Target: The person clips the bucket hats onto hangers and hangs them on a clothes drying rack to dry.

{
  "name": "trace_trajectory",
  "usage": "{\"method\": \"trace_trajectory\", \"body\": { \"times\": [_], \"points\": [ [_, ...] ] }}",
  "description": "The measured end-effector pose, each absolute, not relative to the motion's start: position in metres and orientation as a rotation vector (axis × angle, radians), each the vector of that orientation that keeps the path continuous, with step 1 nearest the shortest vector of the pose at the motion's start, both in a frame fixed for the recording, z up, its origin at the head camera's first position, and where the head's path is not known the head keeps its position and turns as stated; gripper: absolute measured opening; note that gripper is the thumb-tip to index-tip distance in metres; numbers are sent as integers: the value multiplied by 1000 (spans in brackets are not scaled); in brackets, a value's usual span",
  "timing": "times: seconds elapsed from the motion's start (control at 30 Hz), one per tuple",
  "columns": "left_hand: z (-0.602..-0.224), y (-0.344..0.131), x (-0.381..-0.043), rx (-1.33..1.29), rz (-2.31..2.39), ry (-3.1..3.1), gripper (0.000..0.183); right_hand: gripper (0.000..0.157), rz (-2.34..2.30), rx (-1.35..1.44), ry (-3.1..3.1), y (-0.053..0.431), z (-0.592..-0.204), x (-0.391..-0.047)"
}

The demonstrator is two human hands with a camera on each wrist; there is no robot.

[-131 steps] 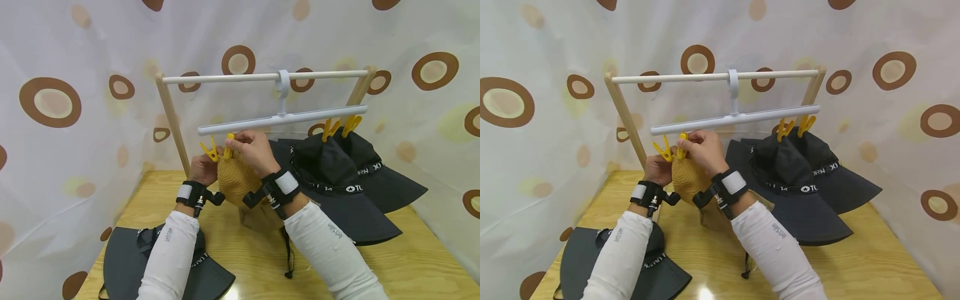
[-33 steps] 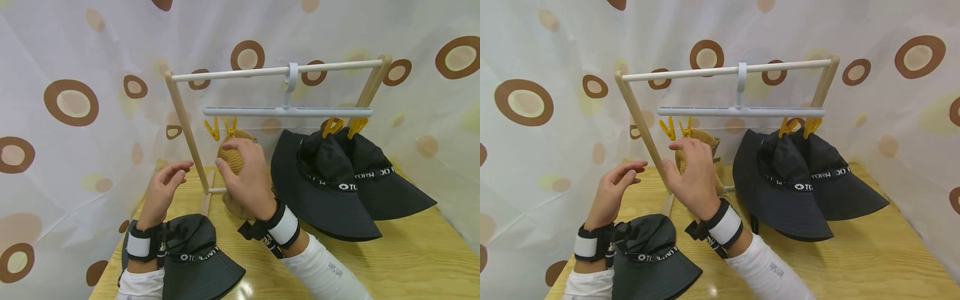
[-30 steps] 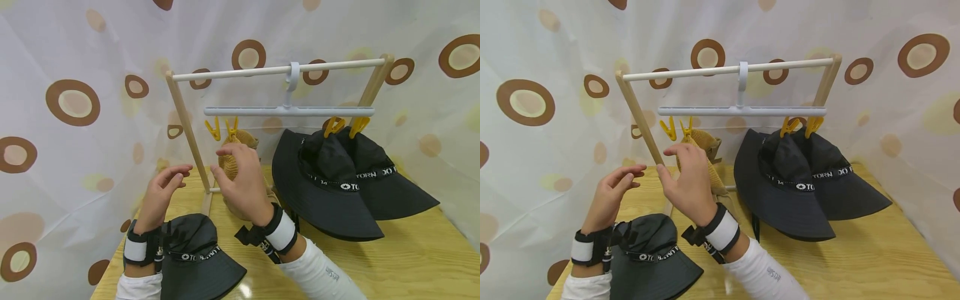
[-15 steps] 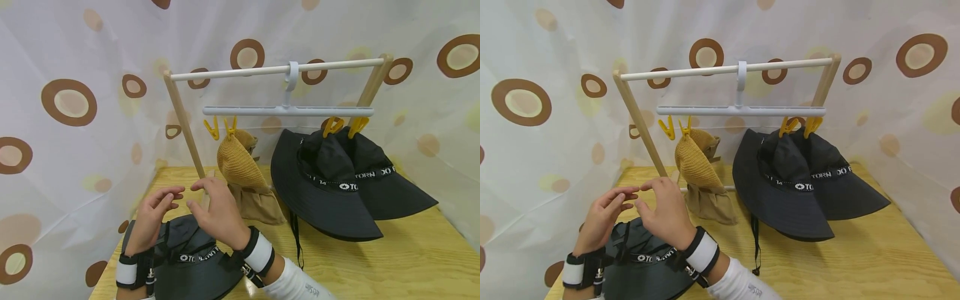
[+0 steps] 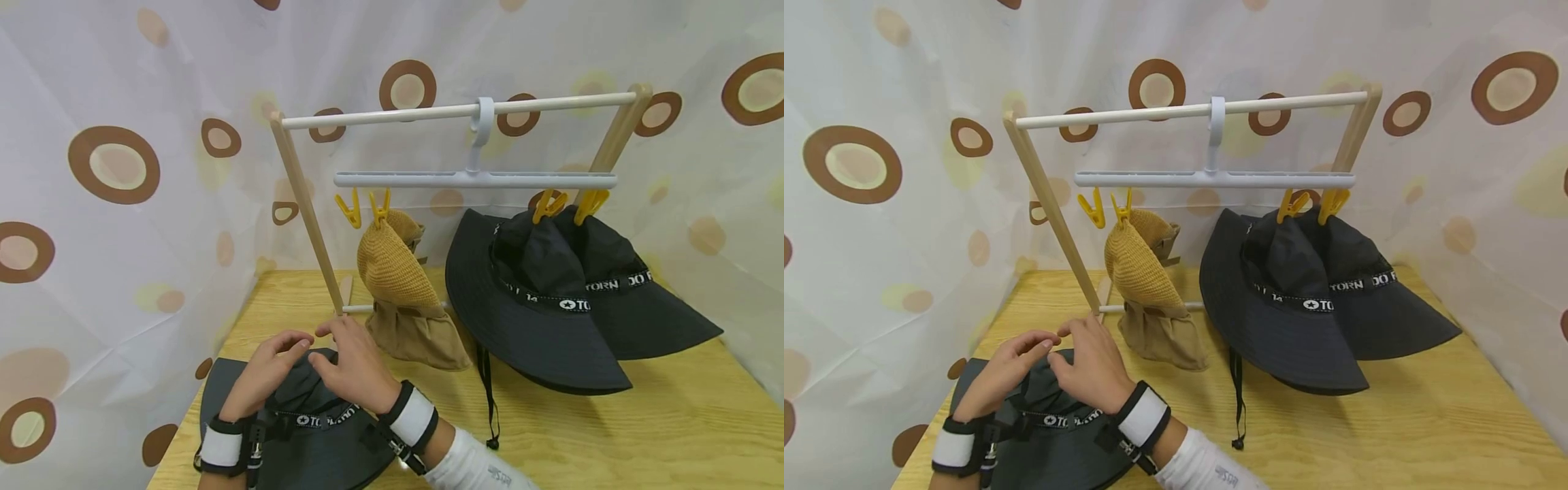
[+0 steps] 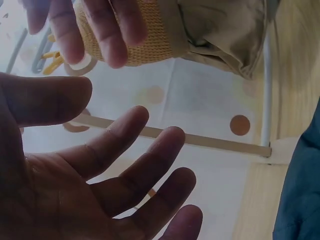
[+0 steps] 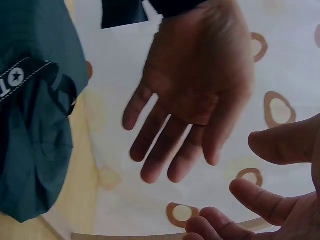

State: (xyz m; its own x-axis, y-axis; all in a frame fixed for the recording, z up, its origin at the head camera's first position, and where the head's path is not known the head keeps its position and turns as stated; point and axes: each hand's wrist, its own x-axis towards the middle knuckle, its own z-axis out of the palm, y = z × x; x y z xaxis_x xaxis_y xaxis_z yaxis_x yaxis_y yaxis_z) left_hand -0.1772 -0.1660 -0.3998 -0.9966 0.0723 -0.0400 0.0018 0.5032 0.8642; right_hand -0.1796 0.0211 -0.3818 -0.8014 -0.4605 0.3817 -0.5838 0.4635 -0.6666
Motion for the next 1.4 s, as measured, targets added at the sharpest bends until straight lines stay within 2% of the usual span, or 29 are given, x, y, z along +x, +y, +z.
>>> {"method": "trace_trajectory", "body": {
  "times": [0.27, 0.57, 0.83, 1.0, 1.23, 1.4],
  "points": [
    [-403, -161, -187, 65, 1365, 2753, 37, 31, 1209, 851, -2654, 17, -404, -189],
    [-414, -162, -216, 214, 824, 2969, 34, 29, 1144, 731, -2739, 18, -427, -198],
    [-420, -156, -221, 221, 822, 2820, 32, 39, 1124, 500, -2911, 16, -446, -207],
    [-428, -154, -227, 267, 783, 2796, 38, 36, 1099, 433, -2922, 14, -456, -209],
    [-446, -154, -229, 264, 690, 2815, 50, 42, 1057, 387, -3004, 11, -474, -210],
    [-451, -154, -231, 233, 603, 2864, 49, 41, 1044, 343, -3063, 10, -480, -213]
  ]
}}
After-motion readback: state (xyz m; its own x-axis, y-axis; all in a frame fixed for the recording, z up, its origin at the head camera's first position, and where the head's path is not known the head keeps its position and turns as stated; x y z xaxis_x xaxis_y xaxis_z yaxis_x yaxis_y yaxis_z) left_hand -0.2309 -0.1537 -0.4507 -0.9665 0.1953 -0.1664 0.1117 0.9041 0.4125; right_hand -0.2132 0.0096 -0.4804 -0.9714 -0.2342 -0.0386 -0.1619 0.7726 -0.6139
